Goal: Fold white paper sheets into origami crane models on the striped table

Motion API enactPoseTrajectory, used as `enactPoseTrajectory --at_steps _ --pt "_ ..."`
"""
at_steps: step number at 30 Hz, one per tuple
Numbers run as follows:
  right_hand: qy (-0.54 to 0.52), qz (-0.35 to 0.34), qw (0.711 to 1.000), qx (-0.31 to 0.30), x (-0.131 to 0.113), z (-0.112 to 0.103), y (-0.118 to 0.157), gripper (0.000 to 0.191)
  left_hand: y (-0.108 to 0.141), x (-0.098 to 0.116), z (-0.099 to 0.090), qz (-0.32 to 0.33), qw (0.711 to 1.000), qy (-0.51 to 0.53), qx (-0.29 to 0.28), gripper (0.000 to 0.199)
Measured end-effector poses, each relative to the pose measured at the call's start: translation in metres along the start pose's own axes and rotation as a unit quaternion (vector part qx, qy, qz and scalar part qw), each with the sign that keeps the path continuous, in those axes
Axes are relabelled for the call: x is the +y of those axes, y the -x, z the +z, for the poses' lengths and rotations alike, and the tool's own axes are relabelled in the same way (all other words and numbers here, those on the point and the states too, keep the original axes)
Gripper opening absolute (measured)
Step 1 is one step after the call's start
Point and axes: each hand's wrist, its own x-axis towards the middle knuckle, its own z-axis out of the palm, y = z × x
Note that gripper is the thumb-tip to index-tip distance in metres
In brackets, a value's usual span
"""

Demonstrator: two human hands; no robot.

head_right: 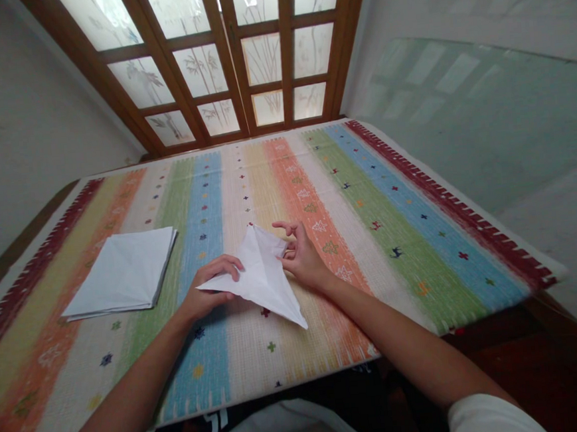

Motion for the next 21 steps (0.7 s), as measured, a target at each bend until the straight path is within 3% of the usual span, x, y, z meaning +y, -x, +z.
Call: enactPoseTrajectory --at_steps 3,6,9,13,17,21 --pt "0.073 -0.035 0.997 -0.010 -0.004 -0.003 0.001 0.021 0.000 -0.002 0.001 -0.014 1.000 0.010 0.020 0.059" --pt "0.121 -0.065 0.990 -0.032 -0.003 -0.006 0.000 0.007 0.001 -0.005 0.004 -0.038 0.997 0.040 0.053 0.059" --pt "0.141 -0.091 0.984 -0.065 -0.001 -0.007 -0.001 0.015 0.001 -0.009 0.007 -0.054 0.989 0.083 0.108 0.057" --pt "0.141 -0.100 0.973 -0.153 -0.003 -0.009 -0.001 0.031 -0.001 -0.015 0.012 -0.075 0.963 0.183 0.183 0.058" --pt "0.147 -0.113 0.957 -0.224 -0.010 -0.010 0.000 0.055 -0.002 -0.016 0.014 -0.107 0.951 0.226 0.183 0.054" --pt "0.156 -0.105 0.952 -0.241 -0.011 -0.010 0.000 0.067 -0.002 -0.012 0.018 -0.129 0.952 0.220 0.172 0.062"
